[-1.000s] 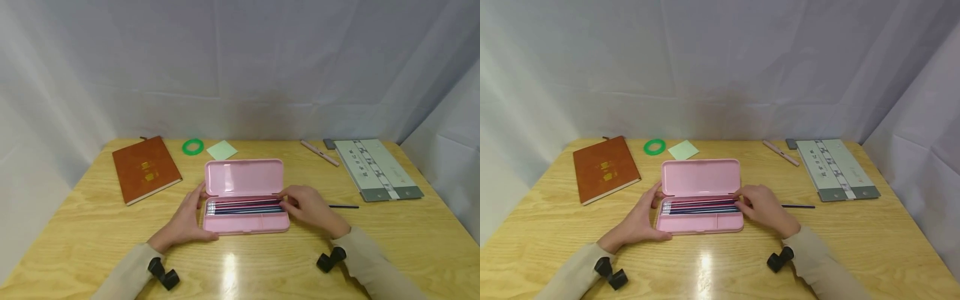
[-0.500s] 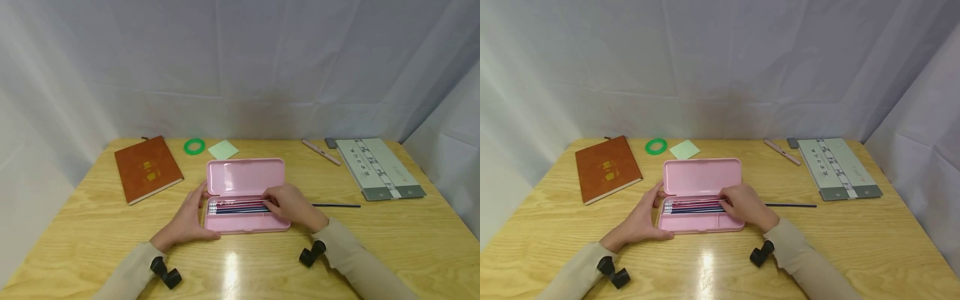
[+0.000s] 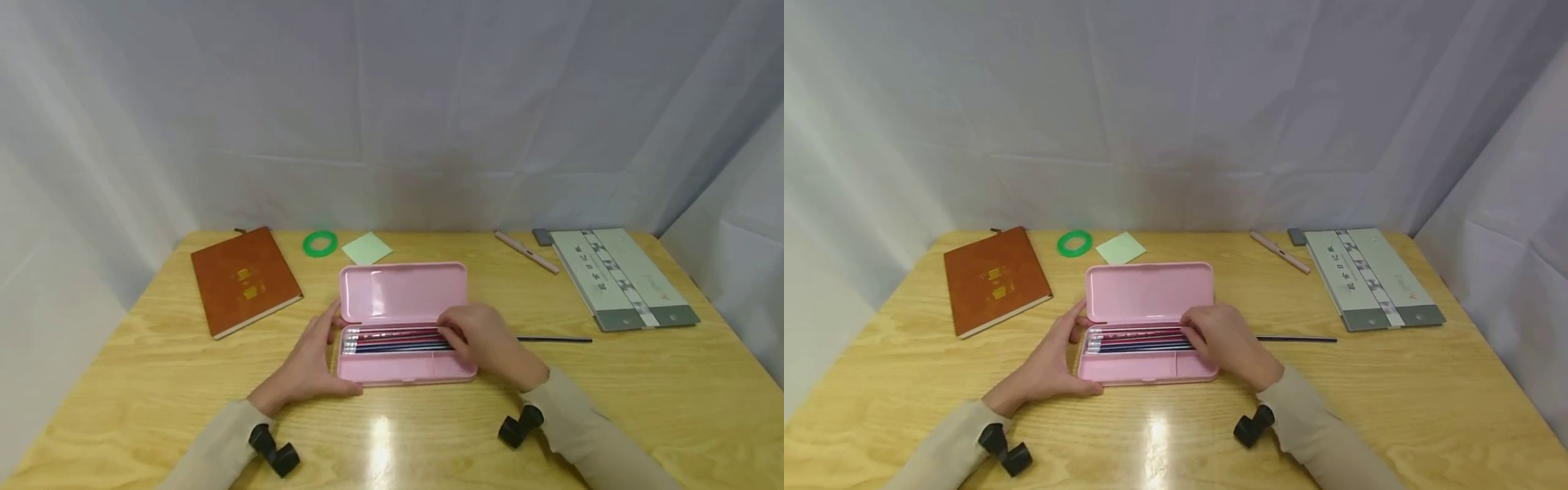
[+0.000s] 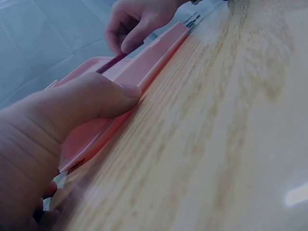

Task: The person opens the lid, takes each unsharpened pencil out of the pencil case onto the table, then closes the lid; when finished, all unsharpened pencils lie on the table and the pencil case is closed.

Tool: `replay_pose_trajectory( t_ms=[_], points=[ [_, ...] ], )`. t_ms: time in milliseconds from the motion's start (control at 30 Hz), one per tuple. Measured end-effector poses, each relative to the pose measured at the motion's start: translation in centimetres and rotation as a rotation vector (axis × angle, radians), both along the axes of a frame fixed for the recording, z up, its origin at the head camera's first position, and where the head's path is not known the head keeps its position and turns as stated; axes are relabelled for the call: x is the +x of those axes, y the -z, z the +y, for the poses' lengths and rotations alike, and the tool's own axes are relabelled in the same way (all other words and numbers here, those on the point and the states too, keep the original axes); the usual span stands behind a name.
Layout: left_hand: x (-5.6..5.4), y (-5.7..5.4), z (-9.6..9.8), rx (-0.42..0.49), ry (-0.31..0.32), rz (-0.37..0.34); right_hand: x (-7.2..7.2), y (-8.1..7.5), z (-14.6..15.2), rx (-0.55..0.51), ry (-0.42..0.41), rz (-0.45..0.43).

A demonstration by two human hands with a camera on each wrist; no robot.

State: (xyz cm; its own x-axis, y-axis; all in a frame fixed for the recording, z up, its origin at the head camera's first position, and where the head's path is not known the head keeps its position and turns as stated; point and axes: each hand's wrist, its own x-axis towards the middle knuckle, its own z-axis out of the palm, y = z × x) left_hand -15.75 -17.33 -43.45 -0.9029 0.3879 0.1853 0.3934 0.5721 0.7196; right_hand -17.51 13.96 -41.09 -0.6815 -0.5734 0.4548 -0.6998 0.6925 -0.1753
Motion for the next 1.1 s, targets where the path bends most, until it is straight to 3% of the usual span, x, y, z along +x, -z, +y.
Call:
replay_pose_trajectory(
  t_ms=[133, 300, 467, 667, 1100],
  points=[
    [0.0, 0.0, 0.1, 0.003, 0.000, 0.000, 1.2, 0.2, 2.2, -0.042, 0.061, -0.034],
    [0.2, 0.0, 0.1, -0.006, 0.005, -0.011, 4.0, 1.0, 6.9, -0.105, 0.215, -0.140],
    [0.1, 0.0, 0.3, 0.000, 0.006, -0.009, 5.7, 1.3, 11.9, -0.140, 0.300, -0.122],
    [0.1, -0.1, 0.1, 0.011, -0.003, -0.012, 6.0, 1.9, 14.7, -0.149, 0.313, -0.082],
    [0.2, -0.3, 0.1, 0.009, 0.005, -0.011, 5.8, 2.7, 15.6, -0.126, 0.316, -0.022]
  ],
)
